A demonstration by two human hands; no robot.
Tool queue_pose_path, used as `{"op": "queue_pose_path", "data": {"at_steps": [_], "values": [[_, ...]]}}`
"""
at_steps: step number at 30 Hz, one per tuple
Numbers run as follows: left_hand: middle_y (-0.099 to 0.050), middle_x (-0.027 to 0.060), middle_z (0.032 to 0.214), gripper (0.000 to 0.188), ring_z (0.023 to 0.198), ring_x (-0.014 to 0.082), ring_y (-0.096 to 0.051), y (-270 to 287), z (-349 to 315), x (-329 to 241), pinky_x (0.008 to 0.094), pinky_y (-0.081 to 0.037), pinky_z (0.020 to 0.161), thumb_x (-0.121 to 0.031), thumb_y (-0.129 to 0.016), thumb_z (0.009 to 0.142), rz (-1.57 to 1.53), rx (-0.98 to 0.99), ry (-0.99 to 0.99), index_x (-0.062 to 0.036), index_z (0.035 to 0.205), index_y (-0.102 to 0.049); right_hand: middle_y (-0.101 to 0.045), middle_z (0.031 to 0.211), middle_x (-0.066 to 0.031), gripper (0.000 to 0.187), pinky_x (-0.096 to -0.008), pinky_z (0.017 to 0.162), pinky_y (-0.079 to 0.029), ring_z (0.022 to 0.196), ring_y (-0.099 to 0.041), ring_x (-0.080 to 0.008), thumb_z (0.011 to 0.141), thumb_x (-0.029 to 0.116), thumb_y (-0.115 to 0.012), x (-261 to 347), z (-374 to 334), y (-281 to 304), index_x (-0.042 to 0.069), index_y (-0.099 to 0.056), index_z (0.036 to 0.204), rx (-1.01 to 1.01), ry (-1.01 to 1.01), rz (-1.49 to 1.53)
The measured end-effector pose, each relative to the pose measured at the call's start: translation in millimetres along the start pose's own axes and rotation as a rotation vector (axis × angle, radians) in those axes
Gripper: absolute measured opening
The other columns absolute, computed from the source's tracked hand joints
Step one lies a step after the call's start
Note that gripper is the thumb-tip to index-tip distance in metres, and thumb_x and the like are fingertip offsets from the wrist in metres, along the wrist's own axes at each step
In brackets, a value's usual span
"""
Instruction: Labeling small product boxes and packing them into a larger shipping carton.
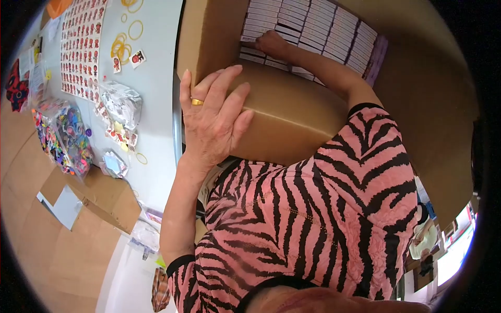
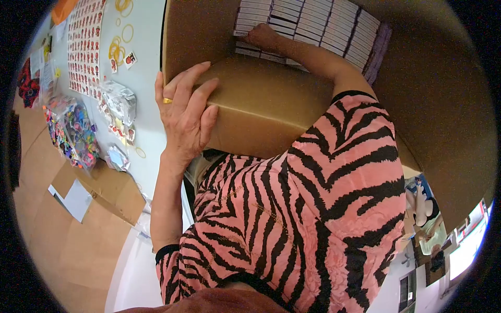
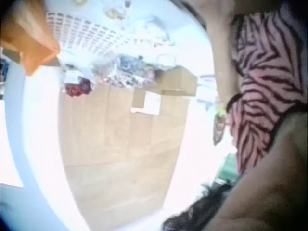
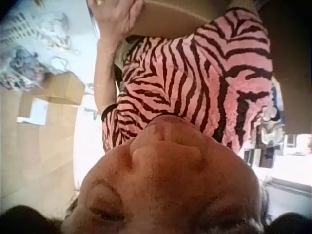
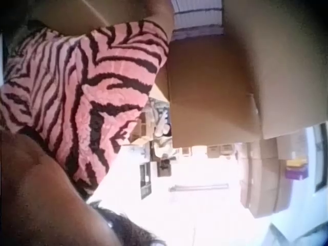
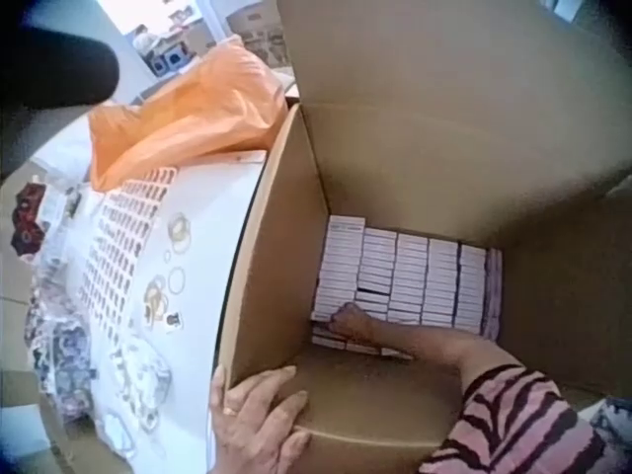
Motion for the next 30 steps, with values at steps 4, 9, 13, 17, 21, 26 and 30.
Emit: {"op": "queue_pose_path", "data": {"at_steps": [4,9,13,17,21,26,30], "values": [[-0.054,0.0070,0.123,0.028,0.112,0.0236,-0.051,0,2,0,0.0501,-0.016,0.110,-0.031,-0.052,0.088,-0.007,-0.001,0.004,-0.0078,0.101,-0.063,-0.062,0.066,-0.0128,0.027,-0.0412,0.053,-0.051,0.063,-0.064,-0.0310,0.078,0.013,-0.052,-4,1,-12,0.012,-0.063,0.103,0.147,0.067,-0.011],[-0.054,0.0057,0.123,0.026,0.111,0.0236,-0.051,0,0,2,0.0501,-0.017,0.110,-0.029,-0.055,0.086,0.014,-0.030,0.010,-0.0092,0.100,-0.063,-0.063,0.071,-0.0144,0.036,-0.0412,0.056,-0.051,0.068,-0.065,-0.0316,0.082,0.013,-0.048,13,-2,14,0.012,-0.058,0.117,0.224,0.057,0.020],[-0.054,0.0052,0.122,0.026,0.111,0.0234,-0.051,-2,0,3,0.0499,-0.018,0.110,-0.030,-0.055,0.086,0.005,-0.049,0.001,-0.0098,0.100,-0.062,-0.064,0.082,-0.0137,0.045,-0.0405,0.059,-0.052,0.076,-0.066,-0.0309,0.084,0.012,-0.048,12,-15,28,0.014,-0.049,0.129,0.282,-0.006,0.061],[-0.054,0.0053,0.121,0.026,0.111,0.0230,-0.051,-3,-1,3,0.0500,-0.018,0.110,-0.030,-0.055,0.086,-0.001,-0.059,0.000,-0.0100,0.100,-0.062,-0.064,0.094,-0.0121,0.057,-0.0404,0.065,-0.053,0.084,-0.065,-0.0304,0.080,0.013,-0.056,7,-28,45,0.015,-0.042,0.135,0.449,-0.101,0.150],[-0.055,0.0054,0.121,0.025,0.110,0.0229,-0.052,-5,-1,5,0.0501,-0.018,0.110,-0.030,-0.056,0.086,0.001,-0.077,-0.012,-0.0101,0.100,-0.062,-0.060,0.108,-0.0147,0.066,-0.0412,0.075,-0.053,0.094,-0.062,-0.0315,0.076,0.017,-0.063,2,-56,47,0.013,-0.038,0.137,0.278,-0.083,0.320],[-0.055,0.0051,0.121,0.025,0.110,0.0223,-0.052,-2,-2,4,0.0496,-0.018,0.110,-0.031,-0.055,0.086,0.002,-0.073,-0.001,-0.0103,0.099,-0.062,-0.042,0.136,-0.0178,0.084,-0.0447,0.103,-0.037,0.124,-0.043,-0.0367,0.068,0.018,-0.072,-9,-110,52,0.012,-0.030,0.141,0.113,-0.316,0.335],[-0.056,0.0051,0.119,0.026,0.110,0.0222,-0.053,-3,-1,5,0.0493,-0.018,0.110,-0.032,-0.054,0.087,-0.003,-0.076,0.001,-0.0105,0.099,-0.062,-0.032,0.143,-0.0196,0.087,-0.0506,0.103,-0.034,0.129,-0.036,-0.0387,0.076,0.018,-0.070,-6,-152,36,0.011,-0.019,0.145,0.216,-0.306,0.056]]}}
Point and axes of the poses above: each hand's wrist, its own z-axis towards the middle knuckle, its own y-axis out of the back of the hand, x = y × z, the point moved 3 cm from there along z, towards the middle knuckle
